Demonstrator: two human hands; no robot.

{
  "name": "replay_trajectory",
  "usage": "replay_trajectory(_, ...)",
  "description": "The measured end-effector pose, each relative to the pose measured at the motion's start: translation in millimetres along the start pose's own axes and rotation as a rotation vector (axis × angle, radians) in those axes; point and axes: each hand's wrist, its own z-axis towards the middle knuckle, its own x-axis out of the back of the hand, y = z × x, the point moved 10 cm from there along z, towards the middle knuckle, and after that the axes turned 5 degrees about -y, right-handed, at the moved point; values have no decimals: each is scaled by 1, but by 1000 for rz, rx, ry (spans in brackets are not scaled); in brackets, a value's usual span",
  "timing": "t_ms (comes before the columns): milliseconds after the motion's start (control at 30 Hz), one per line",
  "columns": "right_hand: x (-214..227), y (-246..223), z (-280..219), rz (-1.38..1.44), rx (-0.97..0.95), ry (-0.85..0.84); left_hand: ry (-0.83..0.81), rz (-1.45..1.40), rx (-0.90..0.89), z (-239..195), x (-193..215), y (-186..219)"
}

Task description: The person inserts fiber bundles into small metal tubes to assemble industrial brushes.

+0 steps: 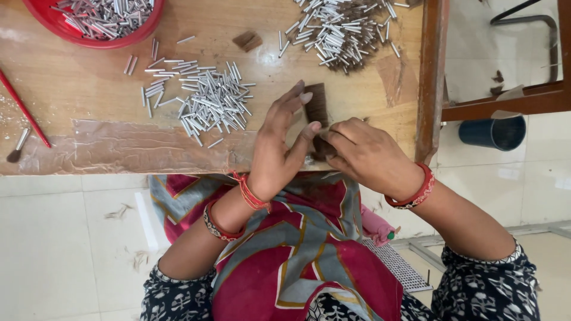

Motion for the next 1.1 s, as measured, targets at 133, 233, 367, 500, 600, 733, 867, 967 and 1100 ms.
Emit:
replay_trajectory(133, 1, -3, 6, -29, 1, 9, -11, -162, 86, -15, -8, -4)
replay_trajectory(233, 5, -3, -2, -1, -34, 85, -54, -188, 83, -21, -19, -2)
replay_trajectory(367, -15, 13, -24, 559, -209, 256, -23, -383, 79, -28, -37, -9)
replay_trajectory(500, -48, 18, -20, 1096, -233, 362, 27, -218, 11, -30, -43, -4)
replay_trajectory(600, -58, 17, -12, 1079, -238, 373, 62, -209, -22, -27, -45, -2)
replay_trajectory(733, -57, 23, -7, 1069, -221, 403, 52, -202, -23, -21, -45, -6)
replay_trajectory(867, -57, 36, 2, 1096, -221, 428, 53, -213, -1, -4, -38, -14)
replay_trajectory(967, -56, 41, 7, 1114, -226, 430, 22, -175, 22, 6, -41, -20)
replay_trajectory(1100, -41, 38, 4, 1087, -196, 458, 25, -181, 18, 8, -33, -18)
